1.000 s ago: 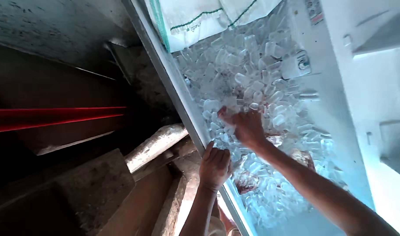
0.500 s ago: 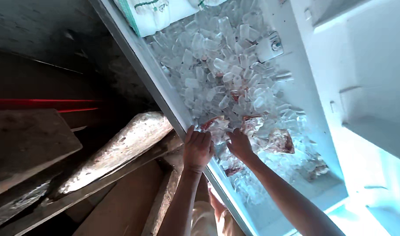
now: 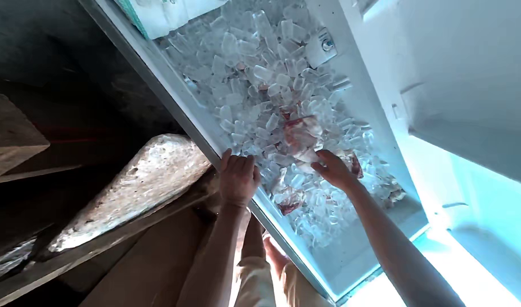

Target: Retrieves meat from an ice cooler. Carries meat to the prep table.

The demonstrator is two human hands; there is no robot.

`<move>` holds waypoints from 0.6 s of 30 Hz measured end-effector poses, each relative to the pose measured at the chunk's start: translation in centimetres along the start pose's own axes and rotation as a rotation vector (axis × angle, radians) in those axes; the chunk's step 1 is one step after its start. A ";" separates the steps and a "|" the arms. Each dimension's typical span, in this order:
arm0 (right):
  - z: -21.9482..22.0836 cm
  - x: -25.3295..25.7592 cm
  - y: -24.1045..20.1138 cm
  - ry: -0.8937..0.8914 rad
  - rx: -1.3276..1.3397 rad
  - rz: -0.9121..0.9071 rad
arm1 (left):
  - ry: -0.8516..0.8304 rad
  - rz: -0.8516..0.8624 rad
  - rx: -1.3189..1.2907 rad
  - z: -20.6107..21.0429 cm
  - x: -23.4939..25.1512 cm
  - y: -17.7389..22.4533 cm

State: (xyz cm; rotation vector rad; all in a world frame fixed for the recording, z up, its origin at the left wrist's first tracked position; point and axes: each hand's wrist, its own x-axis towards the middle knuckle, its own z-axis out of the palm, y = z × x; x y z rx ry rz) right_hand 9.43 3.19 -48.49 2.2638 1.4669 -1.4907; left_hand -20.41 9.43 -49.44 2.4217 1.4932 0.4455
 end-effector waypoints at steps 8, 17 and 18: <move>3.5 1.0 2.9 -0.196 0.133 0.195 | -0.681 -0.164 0.100 -1.3 2.5 4.6; 4.9 2.4 1.0 -0.174 -0.188 0.268 | -1.176 -0.404 -0.275 7.6 1.2 9.3; 5.4 2.2 0.8 -0.164 -0.248 0.282 | -1.146 -0.406 -0.289 7.9 0.6 9.6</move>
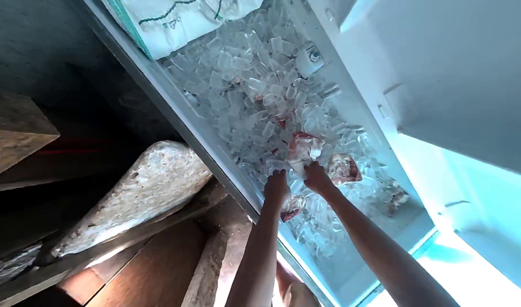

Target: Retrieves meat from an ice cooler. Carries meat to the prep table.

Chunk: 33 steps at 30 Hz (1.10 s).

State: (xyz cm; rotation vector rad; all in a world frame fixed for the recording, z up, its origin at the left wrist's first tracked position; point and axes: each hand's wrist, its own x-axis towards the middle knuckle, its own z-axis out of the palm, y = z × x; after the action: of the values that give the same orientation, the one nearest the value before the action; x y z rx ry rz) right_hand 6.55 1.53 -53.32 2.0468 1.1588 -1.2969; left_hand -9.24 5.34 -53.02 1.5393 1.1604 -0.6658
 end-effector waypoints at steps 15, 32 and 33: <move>6.3 0.0 -0.7 0.603 0.427 0.000 | -0.012 0.094 -0.124 2.1 -3.9 -0.2; -0.4 -13.8 2.4 0.501 0.664 -0.119 | 0.739 0.478 -0.392 5.5 -22.9 3.8; -0.1 -15.2 2.8 0.508 0.726 -0.114 | 0.824 0.530 -0.372 5.5 -24.6 4.0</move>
State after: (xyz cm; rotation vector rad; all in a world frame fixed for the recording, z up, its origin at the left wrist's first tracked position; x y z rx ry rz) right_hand 5.82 -6.19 -39.93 3.0097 1.1101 -1.4381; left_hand -13.94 -7.97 -31.75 1.7232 1.2687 0.5714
